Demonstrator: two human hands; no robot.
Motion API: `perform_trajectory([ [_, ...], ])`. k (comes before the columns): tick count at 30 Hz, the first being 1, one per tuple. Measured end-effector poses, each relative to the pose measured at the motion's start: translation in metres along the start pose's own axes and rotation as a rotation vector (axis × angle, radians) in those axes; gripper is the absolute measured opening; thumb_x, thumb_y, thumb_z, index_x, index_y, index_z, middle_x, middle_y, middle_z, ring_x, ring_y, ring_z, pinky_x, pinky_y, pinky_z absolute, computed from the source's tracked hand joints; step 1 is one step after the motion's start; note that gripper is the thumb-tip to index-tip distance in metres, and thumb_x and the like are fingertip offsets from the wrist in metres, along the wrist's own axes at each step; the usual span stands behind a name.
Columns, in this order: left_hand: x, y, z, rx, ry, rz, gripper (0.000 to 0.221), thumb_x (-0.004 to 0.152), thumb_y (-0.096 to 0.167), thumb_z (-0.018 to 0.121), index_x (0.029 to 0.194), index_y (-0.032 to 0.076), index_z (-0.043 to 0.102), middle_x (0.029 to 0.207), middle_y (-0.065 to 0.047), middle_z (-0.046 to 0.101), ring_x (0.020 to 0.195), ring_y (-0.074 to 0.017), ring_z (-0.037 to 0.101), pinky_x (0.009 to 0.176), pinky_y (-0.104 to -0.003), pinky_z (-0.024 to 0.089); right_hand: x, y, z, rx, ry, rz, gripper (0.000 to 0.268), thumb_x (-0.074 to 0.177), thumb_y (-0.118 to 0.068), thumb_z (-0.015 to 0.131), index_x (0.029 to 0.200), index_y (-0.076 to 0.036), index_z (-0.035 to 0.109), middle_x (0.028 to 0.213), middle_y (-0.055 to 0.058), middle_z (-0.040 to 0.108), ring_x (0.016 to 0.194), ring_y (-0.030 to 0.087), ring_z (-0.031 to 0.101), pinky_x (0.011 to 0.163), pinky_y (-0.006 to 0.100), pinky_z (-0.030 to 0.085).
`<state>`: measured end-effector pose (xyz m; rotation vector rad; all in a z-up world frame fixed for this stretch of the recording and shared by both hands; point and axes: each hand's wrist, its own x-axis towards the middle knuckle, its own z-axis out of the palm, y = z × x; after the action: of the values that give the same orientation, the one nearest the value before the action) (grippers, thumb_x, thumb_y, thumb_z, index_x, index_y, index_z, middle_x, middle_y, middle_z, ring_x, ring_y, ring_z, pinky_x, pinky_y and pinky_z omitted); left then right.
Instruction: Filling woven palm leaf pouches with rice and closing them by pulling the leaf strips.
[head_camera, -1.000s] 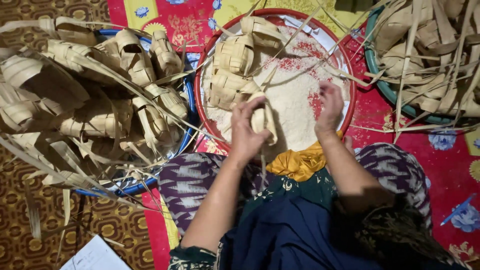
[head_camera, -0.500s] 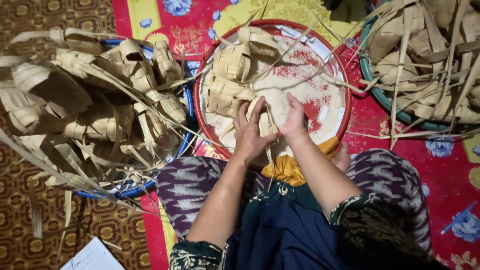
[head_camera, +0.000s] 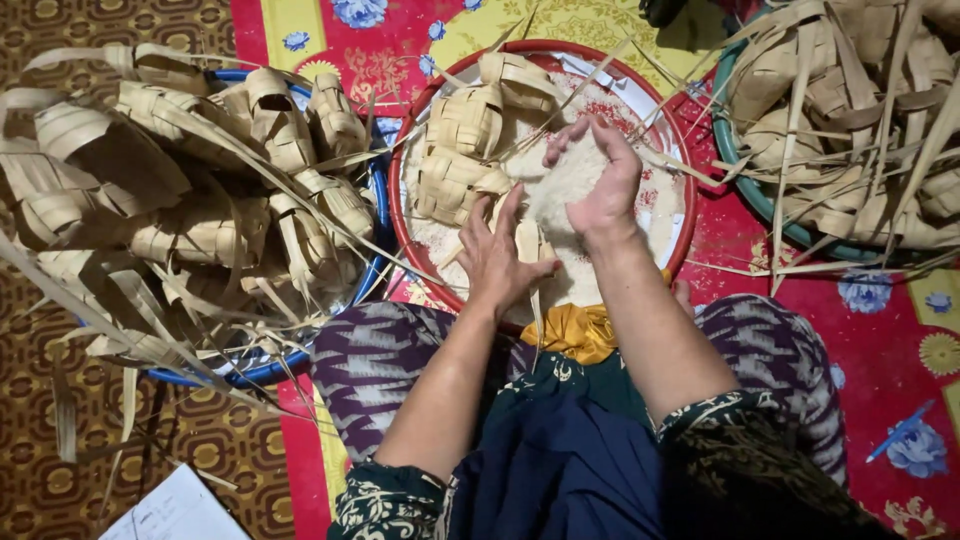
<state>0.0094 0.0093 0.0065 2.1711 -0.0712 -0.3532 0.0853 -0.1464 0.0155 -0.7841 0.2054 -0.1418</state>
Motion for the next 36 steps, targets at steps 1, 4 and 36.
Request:
perform_trajectory([
  [1, 0.000, 0.000, 0.000, -0.001, 0.001, 0.000, 0.120, 0.062, 0.036, 0.098, 0.157, 0.043, 0.026, 0.157, -0.016, 0.022, 0.142, -0.0462, 0.024, 0.106, -0.065, 0.030, -0.001, 0.000, 0.001, -0.001, -0.001, 0.000, 0.024, 0.092, -0.031, 0.053, 0.085, -0.011, 0.063, 0.072, 0.009, 0.066, 0.066, 0.024, 0.068, 0.069, 0.037, 0.061],
  [4, 0.000, -0.001, 0.002, 0.012, 0.004, 0.001, 0.119, 0.062, 0.036, 0.097, 0.157, 0.043, 0.027, 0.158, -0.015, 0.022, 0.142, -0.0454, 0.024, 0.106, -0.063, 0.032, -0.007, -0.004, 0.006, -0.120, -0.066, -0.114, 0.026, 0.097, -0.029, 0.048, 0.084, -0.011, 0.062, 0.072, 0.011, 0.065, 0.070, 0.025, 0.071, 0.076, 0.040, 0.063],
  [36, 0.004, -0.005, 0.009, 0.114, 0.027, -0.044, 0.126, 0.059, 0.043, 0.096, 0.160, 0.042, 0.020, 0.168, -0.020, -0.011, 0.152, -0.0508, -0.010, 0.109, -0.082, 0.002, 0.013, 0.017, -0.016, 0.124, -0.043, 0.170, 0.032, 0.091, -0.040, 0.056, 0.088, -0.009, 0.064, 0.075, 0.014, 0.063, 0.072, 0.031, 0.068, 0.071, 0.045, 0.060],
])
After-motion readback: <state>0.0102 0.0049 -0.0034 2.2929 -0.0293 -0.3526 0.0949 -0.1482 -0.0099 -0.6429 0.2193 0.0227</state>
